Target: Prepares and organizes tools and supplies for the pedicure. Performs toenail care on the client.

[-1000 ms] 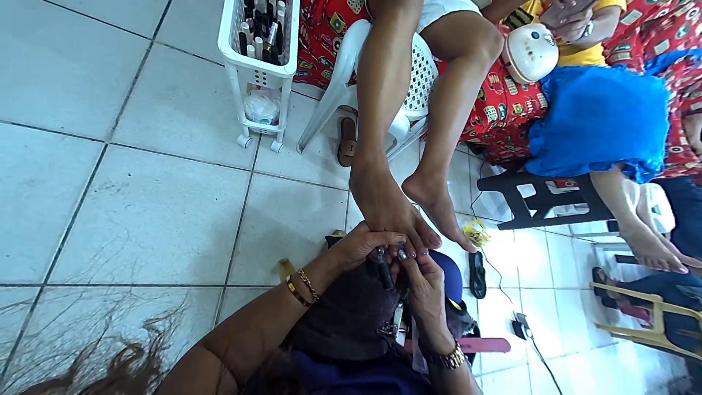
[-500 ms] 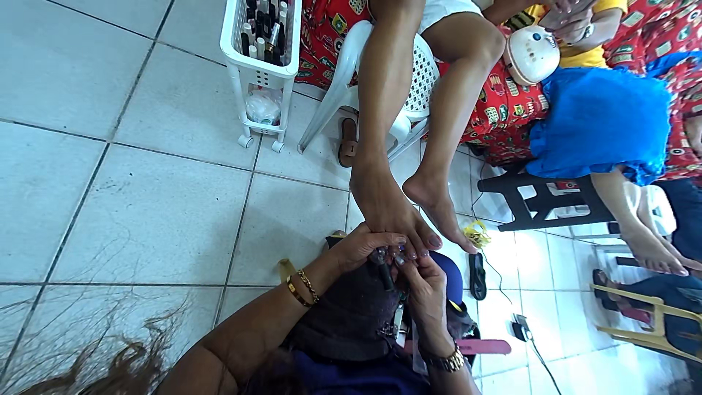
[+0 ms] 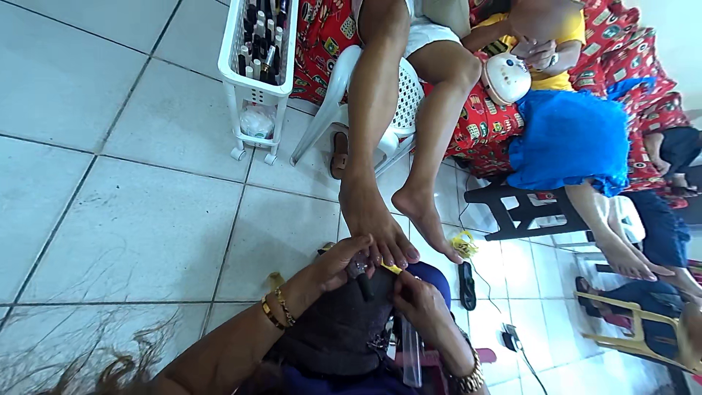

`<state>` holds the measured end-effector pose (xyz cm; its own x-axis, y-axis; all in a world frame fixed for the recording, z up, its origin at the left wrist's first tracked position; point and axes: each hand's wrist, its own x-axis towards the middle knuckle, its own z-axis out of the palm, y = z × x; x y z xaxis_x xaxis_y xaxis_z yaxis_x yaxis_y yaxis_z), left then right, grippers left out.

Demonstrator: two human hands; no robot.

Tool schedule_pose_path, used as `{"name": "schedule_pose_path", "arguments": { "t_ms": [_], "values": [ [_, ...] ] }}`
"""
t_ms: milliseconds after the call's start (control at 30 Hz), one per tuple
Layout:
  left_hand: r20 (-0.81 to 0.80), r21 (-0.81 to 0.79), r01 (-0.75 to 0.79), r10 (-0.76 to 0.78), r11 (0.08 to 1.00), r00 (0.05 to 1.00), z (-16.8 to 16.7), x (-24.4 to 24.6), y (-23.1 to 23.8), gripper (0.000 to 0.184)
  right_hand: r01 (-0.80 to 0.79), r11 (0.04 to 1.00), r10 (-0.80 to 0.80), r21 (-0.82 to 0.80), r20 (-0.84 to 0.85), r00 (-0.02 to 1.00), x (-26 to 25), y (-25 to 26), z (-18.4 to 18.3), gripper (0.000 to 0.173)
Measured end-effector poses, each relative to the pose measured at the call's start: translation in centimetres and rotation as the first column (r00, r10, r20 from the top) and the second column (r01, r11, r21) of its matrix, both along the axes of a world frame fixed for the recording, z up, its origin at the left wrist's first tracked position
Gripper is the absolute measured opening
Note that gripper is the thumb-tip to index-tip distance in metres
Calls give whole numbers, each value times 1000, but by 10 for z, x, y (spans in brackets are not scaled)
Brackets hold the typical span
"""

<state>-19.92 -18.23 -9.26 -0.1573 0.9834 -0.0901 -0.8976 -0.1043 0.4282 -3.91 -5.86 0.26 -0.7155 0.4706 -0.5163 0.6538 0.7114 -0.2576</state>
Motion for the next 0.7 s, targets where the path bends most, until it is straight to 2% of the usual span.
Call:
{"name": "schedule_pose_path", "arguments": {
  "t_ms": [67, 133, 200, 267, 400, 600, 700],
  "values": [
    [-6, 16, 48, -47, 999, 999, -7, 3, -11, 26, -15, 999, 12, -31, -93, 996, 14, 11, 0, 19],
    [-62, -12, 84, -84, 996, 994, -4, 11, -22, 17, -58, 997, 41, -42, -320, 946, 31, 16, -5, 18],
    [-141, -47, 88, -93, 995, 986, 9, 23, -26, 29, -120, 987, 43, -110, -536, 843, 42, 14, -8, 21],
    [-182, -48, 53, -61, 997, 981, 23, 34, -18, 30, -192, 968, 41, -160, -656, 754, 46, 9, -4, 30],
    [-88, -46, -76, 72, 996, 994, 39, 47, 9, 25, -286, 951, 98, -114, -769, 632, 50, -3, 4, 43],
    [136, 11, -130, 127, 991, 982, 35, 57, 20, 27, -311, 950, 157, -19, -833, 531, 50, -14, -2, 44],
    [168, -15, -157, 157, 987, 973, 36, 55, 19, 24, -283, 958, 185, 43, -847, 499, 46, -19, -10, 45]
  ]
}}
